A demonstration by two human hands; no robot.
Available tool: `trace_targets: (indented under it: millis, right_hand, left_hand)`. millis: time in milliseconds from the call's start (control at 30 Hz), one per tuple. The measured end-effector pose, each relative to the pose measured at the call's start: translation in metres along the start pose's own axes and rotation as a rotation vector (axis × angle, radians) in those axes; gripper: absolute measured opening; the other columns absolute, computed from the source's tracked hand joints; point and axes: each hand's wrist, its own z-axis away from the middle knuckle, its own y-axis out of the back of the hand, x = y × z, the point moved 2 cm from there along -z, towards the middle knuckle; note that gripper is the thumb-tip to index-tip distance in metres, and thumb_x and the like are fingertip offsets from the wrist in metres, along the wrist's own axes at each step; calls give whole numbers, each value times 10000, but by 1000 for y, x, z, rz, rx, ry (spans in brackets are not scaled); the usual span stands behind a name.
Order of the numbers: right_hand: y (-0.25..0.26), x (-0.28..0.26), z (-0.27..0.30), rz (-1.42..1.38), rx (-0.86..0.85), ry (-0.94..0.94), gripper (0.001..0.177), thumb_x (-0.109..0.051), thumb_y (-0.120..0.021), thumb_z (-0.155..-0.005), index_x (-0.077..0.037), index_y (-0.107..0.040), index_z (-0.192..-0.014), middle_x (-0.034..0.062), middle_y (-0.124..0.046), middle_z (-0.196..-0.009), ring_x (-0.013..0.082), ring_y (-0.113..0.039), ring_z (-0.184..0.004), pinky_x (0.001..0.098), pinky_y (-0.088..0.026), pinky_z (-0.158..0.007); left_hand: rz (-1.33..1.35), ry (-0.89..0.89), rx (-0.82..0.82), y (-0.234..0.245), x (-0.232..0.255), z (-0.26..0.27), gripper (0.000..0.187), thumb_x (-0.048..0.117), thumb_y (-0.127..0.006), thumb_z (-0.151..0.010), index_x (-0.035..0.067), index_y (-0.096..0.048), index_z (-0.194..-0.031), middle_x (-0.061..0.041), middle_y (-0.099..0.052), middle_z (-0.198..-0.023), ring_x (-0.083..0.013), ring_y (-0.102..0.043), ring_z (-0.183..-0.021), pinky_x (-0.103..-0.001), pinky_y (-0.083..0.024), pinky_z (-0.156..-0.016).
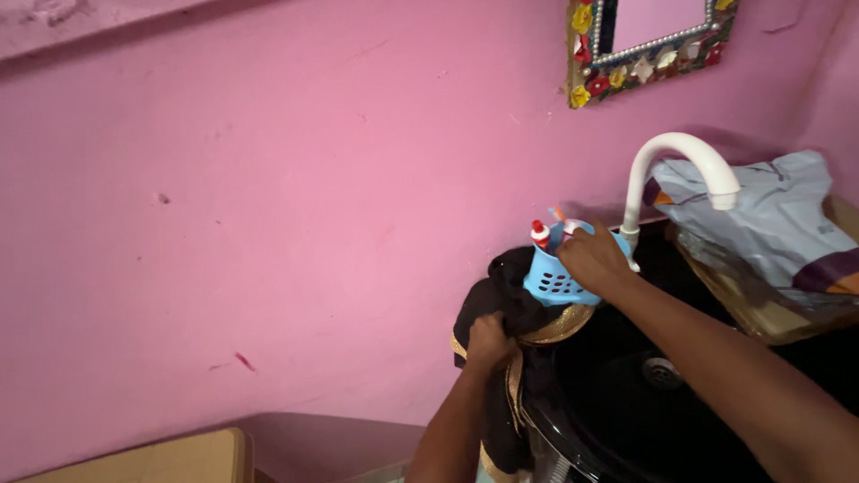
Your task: The person assembles a beige plastic table by attaching the legs to the frame and then flipping the unit upright. After assembly, the person wipes the tabletop surface with their hands and then picks up a dark cloth from a nearby sink area.
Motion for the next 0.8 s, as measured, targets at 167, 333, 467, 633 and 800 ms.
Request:
trace_targets:
  millis: [167,333,467,633,800]
  right_hand:
    - [14,26,-11,-221,-14,-92,156,-233,-666,-871,-179,-735,-1000,81,-749,-961,272,-748,-918,462,-602,-742]
    - [23,56,-15,-144,24,-38,161,-169,-650,-856,-190,-749,-981,59,-757,-953,276,-750,-927,460,-604,-686]
    - [4,60,-10,-172,-47,-75,158,-180,-651,-873,-183,-747,-997,61,-764,-960,269,-758,-919,448,-609,-683]
    - [-41,20,-6,93,104,84,98,-186,-642,-885,-178,-737,-910,17,-745,-922,196,-728,-889,397,-583,-673]
    - [-57,-19,5,59,262,105,122,-199,-657,-834,-150,-721,-926,-4,-733,-939,178,-688,-977,381,-566,-701]
  left_hand:
    - [135,61,281,44,-15,-10,463,93,-709,-663,-30,-696,-1109,-262,-713,-1036,-447,-689,-969,-501,-575,-871]
    - [153,220,635,164,-4,-19,295,66,-643,-696,-17,-757,-955,-239,-726,-904,-413,-695,-866,-485,-553,-841]
    - [250,163,852,238,20,-14,358,51,-611,-690,-30,-739,-1014,-210,-739,-898,-351,-722,-814,-422,-580,-804]
    - [242,135,902,269,31,-9,381,39,-622,-674,-56,-735,-1026,-216,-744,-909,-326,-732,-819,-400,-583,-809]
    - [276,124,864,253,30,-2,375,46,-637,-674,-53,-751,-1017,-218,-754,-900,-329,-736,-815,-399,-584,-807]
